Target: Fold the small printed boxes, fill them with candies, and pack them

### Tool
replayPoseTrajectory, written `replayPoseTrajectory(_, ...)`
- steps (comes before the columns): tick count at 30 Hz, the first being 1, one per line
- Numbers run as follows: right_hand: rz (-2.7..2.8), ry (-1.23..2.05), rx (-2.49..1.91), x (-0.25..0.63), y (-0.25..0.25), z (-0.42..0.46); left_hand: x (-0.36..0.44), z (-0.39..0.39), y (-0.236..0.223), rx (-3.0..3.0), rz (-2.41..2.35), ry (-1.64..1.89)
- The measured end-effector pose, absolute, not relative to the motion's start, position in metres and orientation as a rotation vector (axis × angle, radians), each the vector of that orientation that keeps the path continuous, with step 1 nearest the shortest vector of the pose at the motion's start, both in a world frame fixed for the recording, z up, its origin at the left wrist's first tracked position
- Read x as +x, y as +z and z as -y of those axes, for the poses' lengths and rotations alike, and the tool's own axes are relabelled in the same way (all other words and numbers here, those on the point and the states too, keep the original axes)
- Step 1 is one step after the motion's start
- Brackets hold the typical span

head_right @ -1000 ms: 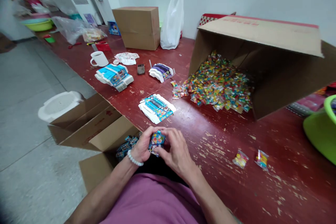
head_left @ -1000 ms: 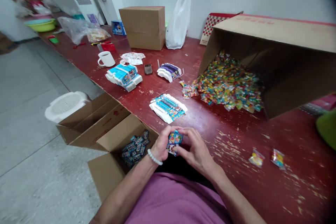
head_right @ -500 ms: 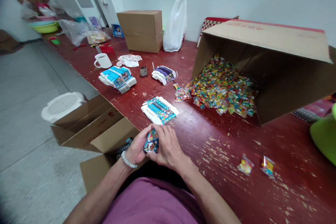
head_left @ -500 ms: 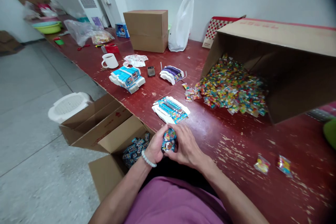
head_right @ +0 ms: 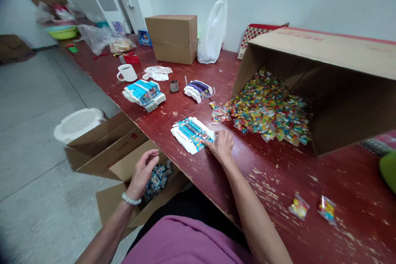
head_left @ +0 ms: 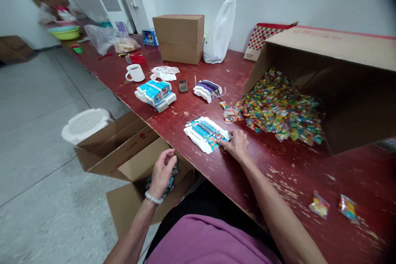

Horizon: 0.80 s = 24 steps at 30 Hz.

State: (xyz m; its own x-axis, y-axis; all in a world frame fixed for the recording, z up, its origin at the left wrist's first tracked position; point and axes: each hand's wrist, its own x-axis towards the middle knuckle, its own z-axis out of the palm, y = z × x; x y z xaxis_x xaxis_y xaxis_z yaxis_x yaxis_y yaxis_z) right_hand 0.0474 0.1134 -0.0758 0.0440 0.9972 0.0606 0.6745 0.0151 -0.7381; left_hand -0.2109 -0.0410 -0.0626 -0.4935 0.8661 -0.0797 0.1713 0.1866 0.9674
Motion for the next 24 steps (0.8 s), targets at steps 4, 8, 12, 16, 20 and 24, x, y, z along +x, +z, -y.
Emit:
replayPoseTrajectory(4,1.554,0.921,-1.614,0.057,-0.061,-0.106,-0.177,0.024,-0.046,1.316,-1.815,1.281)
replayPoseTrajectory(8,1.543,1.214,-1.359,0.072,-0.027,-0.079,-0.153,0.016,-0.015,1.457,-1.723,1.275)
replayPoseTrajectory(12,1.507,1.590,-0.913,0.074,0.010,-0.044,-0.137,0.019,0.005,1.027,-0.903,0.819)
replayPoseTrajectory(16,1.453,1.734,-0.819,0.064,0.031,-0.023,-0.114,0.029,0.002,0.729,-0.403,0.552)
replayPoseTrajectory(20,1.283,1.777,-0.844,0.062,0.038,-0.015,-0.100,0.034,-0.003,0.685,-0.372,0.620)
replayPoseTrajectory(24,1.203,1.757,-0.864,0.066,0.042,-0.004,-0.099,0.035,0.002,0.716,-0.470,0.691)
